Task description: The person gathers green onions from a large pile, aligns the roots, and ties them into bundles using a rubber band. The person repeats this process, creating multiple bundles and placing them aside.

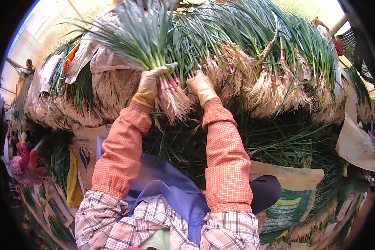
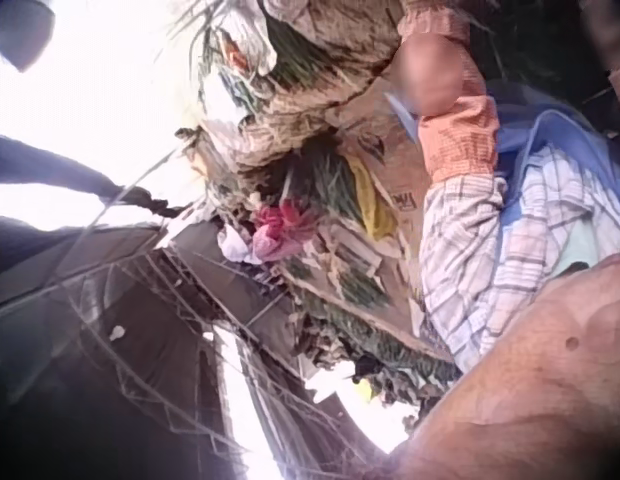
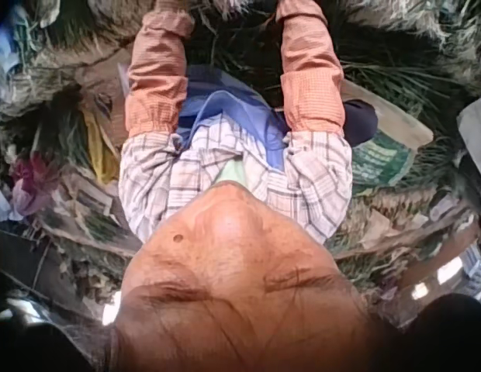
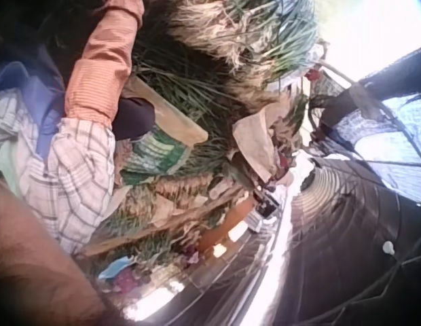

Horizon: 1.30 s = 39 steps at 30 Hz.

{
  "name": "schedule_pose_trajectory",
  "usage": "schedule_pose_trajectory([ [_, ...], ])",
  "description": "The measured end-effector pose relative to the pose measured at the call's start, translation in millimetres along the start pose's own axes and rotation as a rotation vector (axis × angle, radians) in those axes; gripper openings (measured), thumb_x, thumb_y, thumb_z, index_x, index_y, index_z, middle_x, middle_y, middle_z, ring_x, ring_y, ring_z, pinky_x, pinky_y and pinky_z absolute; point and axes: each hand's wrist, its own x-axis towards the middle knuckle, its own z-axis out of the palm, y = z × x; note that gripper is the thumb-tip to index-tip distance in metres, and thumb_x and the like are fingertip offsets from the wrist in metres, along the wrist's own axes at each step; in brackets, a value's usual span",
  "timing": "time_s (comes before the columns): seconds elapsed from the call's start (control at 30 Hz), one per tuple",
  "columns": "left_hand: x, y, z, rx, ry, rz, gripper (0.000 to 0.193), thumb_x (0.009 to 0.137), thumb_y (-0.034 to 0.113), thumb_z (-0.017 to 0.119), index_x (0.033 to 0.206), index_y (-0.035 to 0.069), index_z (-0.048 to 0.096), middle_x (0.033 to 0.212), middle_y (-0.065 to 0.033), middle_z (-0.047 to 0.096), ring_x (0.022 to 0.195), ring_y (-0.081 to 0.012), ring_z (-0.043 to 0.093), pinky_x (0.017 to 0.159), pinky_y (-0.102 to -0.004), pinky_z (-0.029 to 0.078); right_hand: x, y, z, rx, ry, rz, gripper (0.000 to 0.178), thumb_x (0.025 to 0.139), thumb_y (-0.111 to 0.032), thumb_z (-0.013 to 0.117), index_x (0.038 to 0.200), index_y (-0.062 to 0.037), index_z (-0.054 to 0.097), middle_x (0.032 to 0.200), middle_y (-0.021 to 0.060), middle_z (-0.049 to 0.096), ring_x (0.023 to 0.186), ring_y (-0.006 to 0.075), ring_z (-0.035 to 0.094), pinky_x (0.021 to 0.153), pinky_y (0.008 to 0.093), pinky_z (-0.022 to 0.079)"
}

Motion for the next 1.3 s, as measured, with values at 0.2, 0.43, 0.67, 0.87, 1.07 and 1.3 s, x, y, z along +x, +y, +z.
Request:
schedule_pose_trajectory([
  [0.2,36.4,-4.3,-18.1,0.243,0.181,0.018,0.032,0.072,-0.007,0.064,0.102,0.000,0.055,0.076,-0.0117,0.062,0.058,-0.0245,0.064,0.049,-0.0352,0.057,11.9,45.2,-65.2,0.215,0.282,-0.266,0.028,0.086,-0.015,0.063,0.112,-0.0047,0.058,0.099,0.0084,0.066,0.089,0.0150,0.061,0.078,0.0263,0.048],
  [0.43,38.3,51.4,-40.3,0.473,0.224,-0.109,0.044,0.071,-0.011,0.061,0.110,0.005,0.049,0.076,-0.0090,0.056,0.049,-0.0244,0.058,0.037,-0.0407,0.052,-49.7,-9.8,-48.7,-0.162,0.742,-0.639,0.027,0.085,-0.017,0.062,0.110,-0.0078,0.061,0.104,0.0165,0.067,0.087,0.0278,0.067,0.072,0.0362,0.054],
  [0.67,45.1,95.9,-94.8,0.456,0.259,-0.033,0.030,0.074,-0.009,0.059,0.102,-0.003,0.049,0.070,-0.0162,0.060,0.040,-0.0311,0.057,0.032,-0.0424,0.050,-10.4,-51.3,49.8,-0.260,0.004,-0.230,0.058,0.084,-0.057,0.057,0.106,-0.0038,0.059,0.095,0.0206,0.067,0.094,0.0351,0.064,0.083,0.0431,0.048],
  [0.87,41.9,126.0,-161.0,0.349,0.148,-0.174,0.024,0.082,0.002,0.053,0.094,-0.017,0.060,0.086,-0.0253,0.066,0.061,-0.0332,0.066,0.047,-0.0395,0.058,-48.7,-35.8,-9.6,1.231,-0.382,-0.436,0.025,0.095,-0.021,0.053,0.104,-0.0004,0.064,0.087,0.0129,0.068,0.058,0.0119,0.062,0.045,0.0187,0.045],
  [1.07,55.7,126.8,-168.6,0.275,-0.059,-0.275,0.029,0.081,0.002,0.053,0.103,-0.016,0.059,0.106,-0.0267,0.064,0.091,-0.0335,0.065,0.076,-0.0410,0.057,14.5,-67.3,115.7,1.036,-0.349,-0.313,0.023,0.087,-0.021,0.067,0.100,-0.0024,0.066,0.087,0.0040,0.066,0.076,0.0109,0.060,0.070,0.0236,0.046],
  [1.3,42.1,115.5,-167.9,0.202,0.085,-0.201,0.028,0.080,0.002,0.052,0.098,-0.018,0.060,0.089,-0.0236,0.068,0.054,-0.0301,0.063,0.044,-0.0367,0.056,13.0,-145.6,158.4,1.079,-0.303,0.030,0.027,0.082,-0.025,0.070,0.095,-0.0015,0.067,0.080,0.0030,0.063,0.064,0.0124,0.052,0.059,0.0279,0.042],
])
